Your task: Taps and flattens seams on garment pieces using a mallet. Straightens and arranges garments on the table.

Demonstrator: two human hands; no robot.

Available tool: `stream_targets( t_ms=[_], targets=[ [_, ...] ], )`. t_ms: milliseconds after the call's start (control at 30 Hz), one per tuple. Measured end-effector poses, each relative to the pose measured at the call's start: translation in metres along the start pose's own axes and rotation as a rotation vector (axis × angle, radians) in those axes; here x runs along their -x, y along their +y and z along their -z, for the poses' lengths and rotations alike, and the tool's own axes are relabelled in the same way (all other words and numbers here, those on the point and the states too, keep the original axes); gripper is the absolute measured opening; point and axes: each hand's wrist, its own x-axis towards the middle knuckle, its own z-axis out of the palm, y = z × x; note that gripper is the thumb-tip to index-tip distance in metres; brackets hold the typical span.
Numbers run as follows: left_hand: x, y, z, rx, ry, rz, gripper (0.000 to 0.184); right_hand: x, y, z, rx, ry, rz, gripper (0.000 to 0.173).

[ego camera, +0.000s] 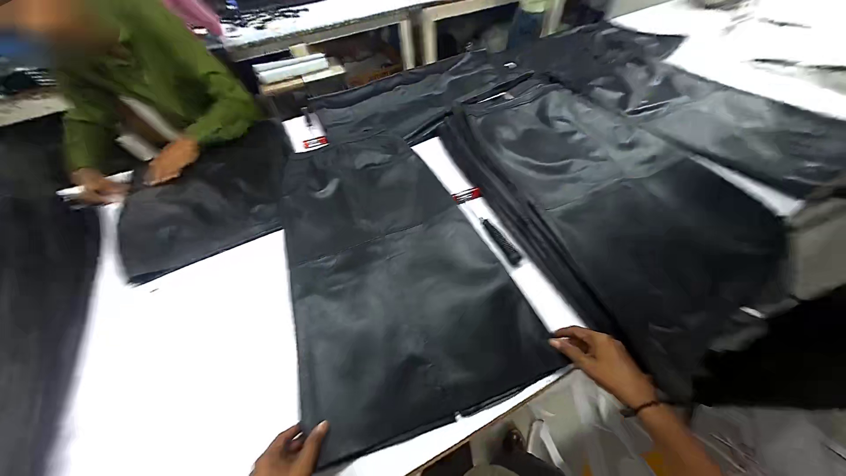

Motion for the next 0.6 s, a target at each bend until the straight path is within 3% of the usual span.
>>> stream_targets(
  t_ms=[100,267,500,600],
  targets=[
    [0.014,0.009,-0.005,-0.094,0.122,0.080,0.041,-0.008,0.012,-0.006,-0.021,-0.018,0.058,0.020],
    [0.026,0.012,-0.008,-0.238,0.196,0.225,0.042,-0.014,0.019,-0.012,0.038,-0.067,0.047,0.033],
    [0.026,-0.018,-0.011,0.134,0.246,0.264,0.035,-0.019,0.008,-0.009,-0.299,-0.123,-0.049,0.047],
    [0.034,-0.024,-0.014,0.072,0.259,0.188,0.042,-0.016,0.000,0.002,-0.082,-0.143,-0.036,0.046]
  ],
)
